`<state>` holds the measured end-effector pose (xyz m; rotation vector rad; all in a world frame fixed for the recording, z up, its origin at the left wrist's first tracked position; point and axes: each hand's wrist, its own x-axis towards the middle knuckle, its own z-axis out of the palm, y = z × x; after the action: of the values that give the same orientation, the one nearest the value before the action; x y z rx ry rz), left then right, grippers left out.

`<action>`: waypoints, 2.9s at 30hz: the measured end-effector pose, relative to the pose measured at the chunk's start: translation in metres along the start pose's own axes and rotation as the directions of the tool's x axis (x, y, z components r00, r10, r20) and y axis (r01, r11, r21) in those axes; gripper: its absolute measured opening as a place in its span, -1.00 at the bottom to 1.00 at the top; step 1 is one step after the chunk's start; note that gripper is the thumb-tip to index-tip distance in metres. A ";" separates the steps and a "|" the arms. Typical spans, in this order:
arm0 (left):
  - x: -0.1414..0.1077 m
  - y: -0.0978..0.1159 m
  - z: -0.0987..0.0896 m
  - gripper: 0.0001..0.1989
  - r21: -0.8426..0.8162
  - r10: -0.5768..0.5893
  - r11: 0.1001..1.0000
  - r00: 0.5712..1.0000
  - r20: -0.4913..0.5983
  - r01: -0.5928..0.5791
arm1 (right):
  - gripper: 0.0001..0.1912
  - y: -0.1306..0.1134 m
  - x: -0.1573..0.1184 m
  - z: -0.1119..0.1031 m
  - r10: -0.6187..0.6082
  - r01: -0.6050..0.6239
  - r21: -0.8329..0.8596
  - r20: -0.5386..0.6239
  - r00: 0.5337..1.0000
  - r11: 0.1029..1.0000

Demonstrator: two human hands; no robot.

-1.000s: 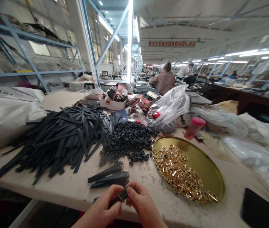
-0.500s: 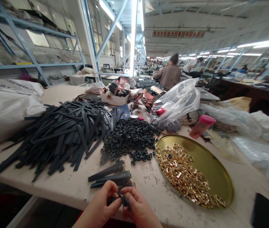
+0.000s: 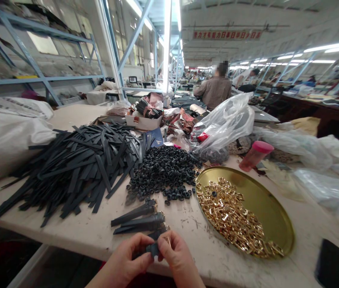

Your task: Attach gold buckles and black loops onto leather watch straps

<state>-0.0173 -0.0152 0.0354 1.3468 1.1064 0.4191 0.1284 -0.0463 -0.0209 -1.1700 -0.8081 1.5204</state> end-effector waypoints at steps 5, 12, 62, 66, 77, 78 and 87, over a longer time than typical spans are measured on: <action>-0.003 -0.002 0.004 -0.76 -0.273 -0.014 0.961 0.997 0.071 0.033 | -0.70 0.001 -0.003 -0.003 -0.175 0.120 -0.320 -0.148 0.973 0.940; -0.012 -0.012 0.004 -0.76 -0.303 -0.064 0.946 0.983 0.173 0.115 | -0.85 -0.022 -0.021 -0.010 -0.085 0.149 -0.504 0.148 0.985 0.851; 0.096 -0.009 -0.162 -0.85 0.713 0.233 0.634 0.805 -0.546 0.301 | -0.83 -0.008 0.083 0.010 -0.353 0.368 -0.879 0.254 0.900 0.304; 0.044 0.010 -0.122 -0.84 0.745 0.301 0.659 0.872 -0.387 0.103 | -0.67 -0.023 0.070 0.003 -0.411 0.312 -0.714 0.037 0.911 0.627; -0.007 -0.013 -0.002 -0.72 -0.201 -0.062 0.975 0.981 0.181 0.098 | -0.58 -0.032 0.024 0.008 -0.102 0.172 -0.542 0.157 0.982 0.822; -0.004 -0.015 0.001 -0.68 -0.219 -0.063 0.971 0.984 0.166 0.099 | -0.55 -0.029 0.028 0.002 -0.136 0.193 -0.655 0.138 0.981 0.730; 0.002 -0.018 0.001 -0.59 -0.465 -0.143 0.867 0.983 0.116 0.181 | -0.86 -0.040 0.086 -0.033 -0.358 0.152 -0.970 0.077 0.931 0.187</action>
<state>-0.0214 -0.0187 0.0181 0.8226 0.9632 0.4729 0.1706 0.0450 -0.0183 -1.8771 -1.8873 0.4199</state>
